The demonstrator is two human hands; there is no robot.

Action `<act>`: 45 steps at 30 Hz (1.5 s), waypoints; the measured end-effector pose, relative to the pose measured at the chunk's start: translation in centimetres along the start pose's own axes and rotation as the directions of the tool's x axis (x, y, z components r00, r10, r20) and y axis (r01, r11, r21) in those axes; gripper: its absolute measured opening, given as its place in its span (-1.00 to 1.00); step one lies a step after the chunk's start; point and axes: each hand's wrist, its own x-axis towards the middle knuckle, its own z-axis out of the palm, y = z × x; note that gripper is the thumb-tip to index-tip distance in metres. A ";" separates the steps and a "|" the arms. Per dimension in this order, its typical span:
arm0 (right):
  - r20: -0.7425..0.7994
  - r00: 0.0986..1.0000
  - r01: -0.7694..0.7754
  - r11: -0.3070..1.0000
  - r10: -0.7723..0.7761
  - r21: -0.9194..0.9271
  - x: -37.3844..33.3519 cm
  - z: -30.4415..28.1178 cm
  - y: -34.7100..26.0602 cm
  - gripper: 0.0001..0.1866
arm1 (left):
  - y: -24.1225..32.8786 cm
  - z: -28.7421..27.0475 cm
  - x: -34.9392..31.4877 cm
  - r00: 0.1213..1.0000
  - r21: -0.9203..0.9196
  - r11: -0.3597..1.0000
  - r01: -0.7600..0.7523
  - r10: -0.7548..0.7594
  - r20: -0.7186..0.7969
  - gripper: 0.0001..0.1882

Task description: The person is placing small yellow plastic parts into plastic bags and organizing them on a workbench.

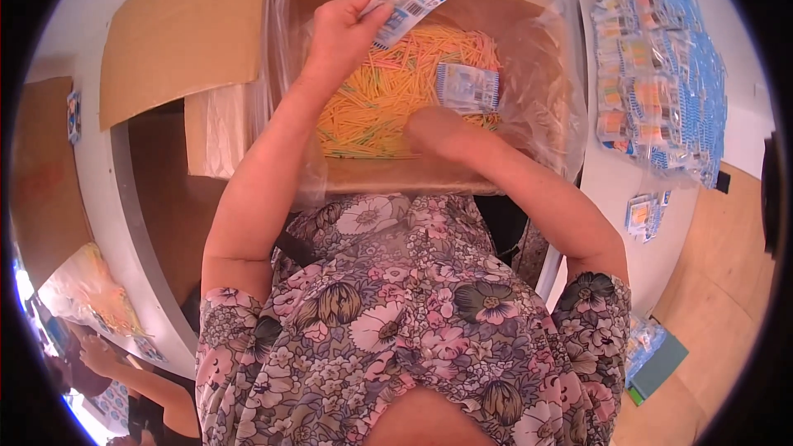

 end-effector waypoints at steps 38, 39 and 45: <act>-0.102 0.790 -0.224 0.441 0.604 0.869 -1.5 -10.8 -1.2 -0.87 | 1.7 2.8 -2.4 0.726 -0.169 0.952 0.257 -0.075 0.684 -0.85; -0.101 0.821 -0.226 0.482 0.562 0.847 -1.5 -11.2 -1.4 -0.84 | 1.4 2.9 -2.4 0.729 -0.172 0.951 0.256 -0.073 0.680 -0.85; -0.181 0.846 -0.138 0.534 0.501 0.834 -2.2 -11.0 -2.6 -0.72 | 1.5 3.0 -2.6 0.769 -0.115 0.991 -0.064 0.122 0.628 -0.88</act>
